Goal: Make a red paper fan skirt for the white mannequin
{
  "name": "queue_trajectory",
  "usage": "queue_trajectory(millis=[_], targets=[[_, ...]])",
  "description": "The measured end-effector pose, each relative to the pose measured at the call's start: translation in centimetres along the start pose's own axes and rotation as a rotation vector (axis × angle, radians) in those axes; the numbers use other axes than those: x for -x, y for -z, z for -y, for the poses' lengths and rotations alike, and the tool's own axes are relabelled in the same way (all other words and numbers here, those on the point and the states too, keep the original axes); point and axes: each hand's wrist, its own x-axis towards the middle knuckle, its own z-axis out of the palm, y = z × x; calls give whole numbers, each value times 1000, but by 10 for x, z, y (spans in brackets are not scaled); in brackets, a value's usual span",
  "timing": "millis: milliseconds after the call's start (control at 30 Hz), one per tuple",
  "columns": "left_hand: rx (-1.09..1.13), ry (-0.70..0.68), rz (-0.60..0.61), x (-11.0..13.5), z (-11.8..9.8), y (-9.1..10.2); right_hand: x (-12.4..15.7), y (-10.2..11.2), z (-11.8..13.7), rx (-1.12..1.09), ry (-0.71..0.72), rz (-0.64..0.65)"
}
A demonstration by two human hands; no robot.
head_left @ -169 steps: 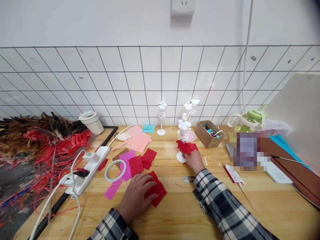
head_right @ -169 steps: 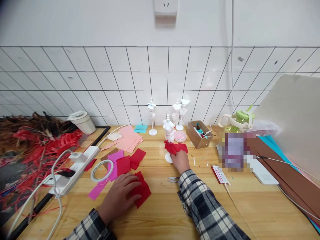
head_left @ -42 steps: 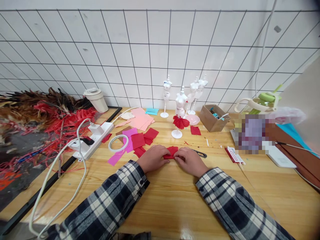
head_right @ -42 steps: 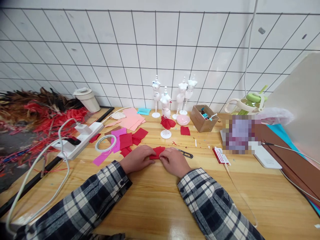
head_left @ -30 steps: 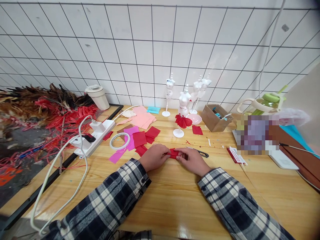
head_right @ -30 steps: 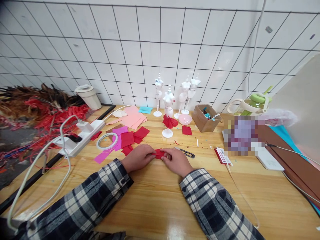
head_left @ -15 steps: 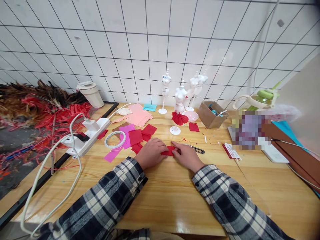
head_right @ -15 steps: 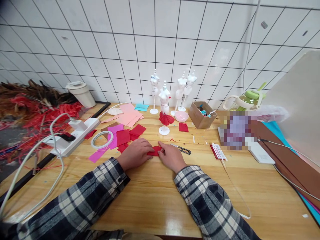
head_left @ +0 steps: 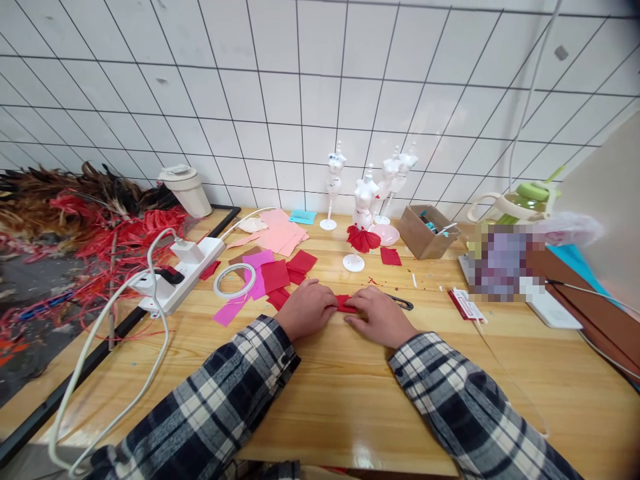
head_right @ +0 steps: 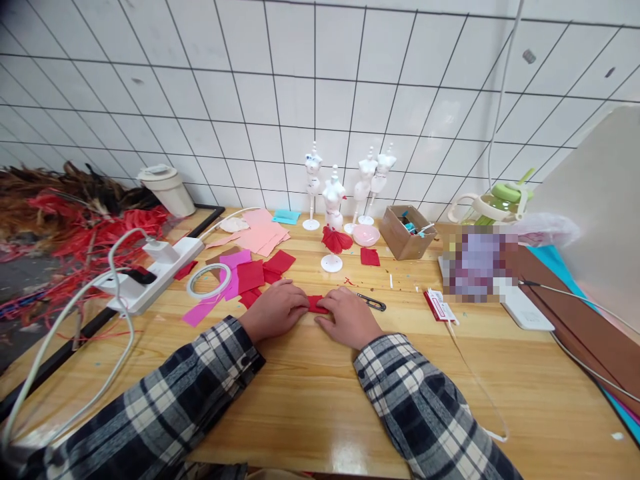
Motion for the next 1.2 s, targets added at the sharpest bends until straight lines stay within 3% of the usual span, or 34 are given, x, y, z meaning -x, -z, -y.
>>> queue_trajectory(millis=[167, 400, 700, 900, 1067, 1200], targets=[[29, 49, -19, 2, 0, 0, -3, -6, 0, 2, -94, 12], [14, 92, -49, 1, -2, -5, -5, -7, 3, -268, -332, -18], [-10, 64, -59, -4, -3, -13, -6, -15, -4, -289, -357, -48], [-100, 40, -61, -4, -8, -10, -12, -11, -2, -192, -337, 17], [-192, -57, -118, -4, -9, 0, -15, -8, -3, -145, -341, 35], [-204, -148, -51, -4, -4, 2, -15, -12, -3, -115, -336, 22]])
